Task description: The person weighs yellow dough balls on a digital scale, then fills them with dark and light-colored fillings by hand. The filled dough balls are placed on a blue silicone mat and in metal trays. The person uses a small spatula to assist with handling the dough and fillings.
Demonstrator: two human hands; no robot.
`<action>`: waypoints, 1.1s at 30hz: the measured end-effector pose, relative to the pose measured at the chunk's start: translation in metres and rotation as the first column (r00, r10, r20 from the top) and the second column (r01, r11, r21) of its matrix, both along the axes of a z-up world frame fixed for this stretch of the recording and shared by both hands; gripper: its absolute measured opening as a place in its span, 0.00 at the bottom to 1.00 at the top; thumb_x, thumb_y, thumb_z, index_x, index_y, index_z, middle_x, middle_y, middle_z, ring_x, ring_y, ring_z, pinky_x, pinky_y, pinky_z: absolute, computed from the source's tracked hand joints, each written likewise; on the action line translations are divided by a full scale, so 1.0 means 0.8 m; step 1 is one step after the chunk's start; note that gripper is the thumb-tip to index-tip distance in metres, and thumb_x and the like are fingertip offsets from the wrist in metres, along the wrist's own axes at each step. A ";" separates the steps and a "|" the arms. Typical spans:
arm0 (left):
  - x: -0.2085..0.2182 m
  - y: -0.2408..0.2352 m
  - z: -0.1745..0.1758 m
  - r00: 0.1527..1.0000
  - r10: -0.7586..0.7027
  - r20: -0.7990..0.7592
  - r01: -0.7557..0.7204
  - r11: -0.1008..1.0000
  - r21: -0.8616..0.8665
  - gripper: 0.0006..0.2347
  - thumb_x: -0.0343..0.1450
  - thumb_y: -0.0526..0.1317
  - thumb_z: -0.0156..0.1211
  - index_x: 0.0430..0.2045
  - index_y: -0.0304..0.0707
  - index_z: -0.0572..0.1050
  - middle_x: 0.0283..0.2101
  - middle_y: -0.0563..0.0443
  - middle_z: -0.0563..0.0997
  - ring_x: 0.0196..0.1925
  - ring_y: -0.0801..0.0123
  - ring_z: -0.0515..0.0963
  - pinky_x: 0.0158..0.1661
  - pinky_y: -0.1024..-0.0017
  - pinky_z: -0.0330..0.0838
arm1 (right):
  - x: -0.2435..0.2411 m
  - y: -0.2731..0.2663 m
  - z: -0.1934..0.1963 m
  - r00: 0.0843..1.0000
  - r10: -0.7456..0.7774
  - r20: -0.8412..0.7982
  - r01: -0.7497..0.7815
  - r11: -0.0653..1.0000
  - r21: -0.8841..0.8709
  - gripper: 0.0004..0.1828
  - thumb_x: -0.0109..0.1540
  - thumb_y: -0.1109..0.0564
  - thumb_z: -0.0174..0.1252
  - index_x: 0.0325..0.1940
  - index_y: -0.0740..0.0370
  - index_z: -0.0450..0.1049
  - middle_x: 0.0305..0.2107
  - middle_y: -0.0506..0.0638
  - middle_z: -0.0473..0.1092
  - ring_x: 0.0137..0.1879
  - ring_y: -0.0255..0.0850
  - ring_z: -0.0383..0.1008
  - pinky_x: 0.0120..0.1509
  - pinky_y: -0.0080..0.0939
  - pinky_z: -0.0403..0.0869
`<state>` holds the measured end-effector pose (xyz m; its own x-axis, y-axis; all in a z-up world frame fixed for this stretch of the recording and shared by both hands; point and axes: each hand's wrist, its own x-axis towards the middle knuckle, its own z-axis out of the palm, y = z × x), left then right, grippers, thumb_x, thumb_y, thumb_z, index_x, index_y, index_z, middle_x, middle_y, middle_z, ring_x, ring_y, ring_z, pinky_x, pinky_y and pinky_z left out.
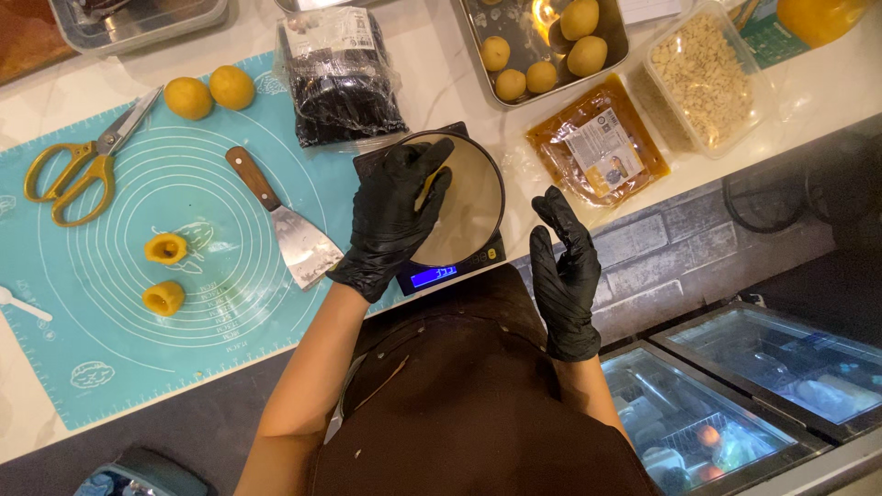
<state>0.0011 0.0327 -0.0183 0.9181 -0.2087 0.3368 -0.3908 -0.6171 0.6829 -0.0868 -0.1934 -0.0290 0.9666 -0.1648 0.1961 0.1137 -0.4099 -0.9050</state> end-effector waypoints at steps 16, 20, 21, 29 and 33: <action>-0.048 -0.048 -0.041 0.995 -0.101 0.014 0.100 0.995 0.020 0.28 0.71 0.44 0.60 0.68 0.39 0.61 0.56 0.35 0.75 0.59 0.42 0.73 0.57 0.46 0.66 | 0.066 0.054 -0.040 0.883 0.424 -0.201 0.087 0.272 0.958 0.30 0.73 0.45 0.41 0.71 0.70 0.60 0.60 0.62 0.69 0.65 0.50 0.71 0.72 0.48 0.69; -0.043 -0.040 0.024 0.983 -0.052 0.175 0.018 0.982 0.190 0.27 0.70 0.46 0.55 0.67 0.41 0.65 0.69 0.35 0.70 0.74 0.37 0.60 0.70 0.41 0.45 | 0.074 0.072 -0.057 0.874 0.470 -0.123 -0.065 0.363 0.929 0.29 0.72 0.48 0.43 0.75 0.65 0.57 0.63 0.62 0.65 0.68 0.52 0.67 0.73 0.50 0.67; -0.039 -0.035 0.035 0.985 -0.034 0.167 0.014 0.993 0.116 0.26 0.71 0.46 0.55 0.67 0.41 0.66 0.70 0.36 0.68 0.76 0.38 0.58 0.72 0.43 0.43 | 0.073 0.072 -0.065 0.888 0.448 -0.107 -0.168 0.532 0.830 0.29 0.72 0.51 0.44 0.77 0.62 0.56 0.64 0.61 0.64 0.69 0.52 0.66 0.74 0.50 0.67; -0.001 -0.028 0.001 0.977 -0.205 0.053 0.198 0.975 0.102 0.24 0.69 0.46 0.57 0.61 0.39 0.71 0.64 0.42 0.72 0.70 0.44 0.65 0.69 0.43 0.52 | 0.084 0.076 -0.138 0.831 0.552 0.062 0.111 -0.275 0.955 0.33 0.74 0.45 0.39 0.81 0.60 0.49 0.74 0.59 0.54 0.78 0.53 0.55 0.82 0.53 0.57; -0.008 -0.035 -0.018 0.979 -0.180 0.093 0.192 0.971 -0.144 0.21 0.71 0.41 0.59 0.61 0.41 0.73 0.64 0.43 0.75 0.65 0.44 0.73 0.63 0.50 0.67 | 0.097 0.105 -0.090 0.694 0.705 0.144 0.179 -0.363 0.914 0.43 0.70 0.32 0.38 0.80 0.63 0.47 0.75 0.64 0.51 0.78 0.57 0.52 0.82 0.54 0.52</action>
<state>-0.0052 0.0045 -0.0325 0.8374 -0.3143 0.4471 -0.5451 -0.4200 0.7256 -0.0091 -0.1097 -0.1009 0.7783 0.6220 -0.0859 -0.6253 0.7802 -0.0157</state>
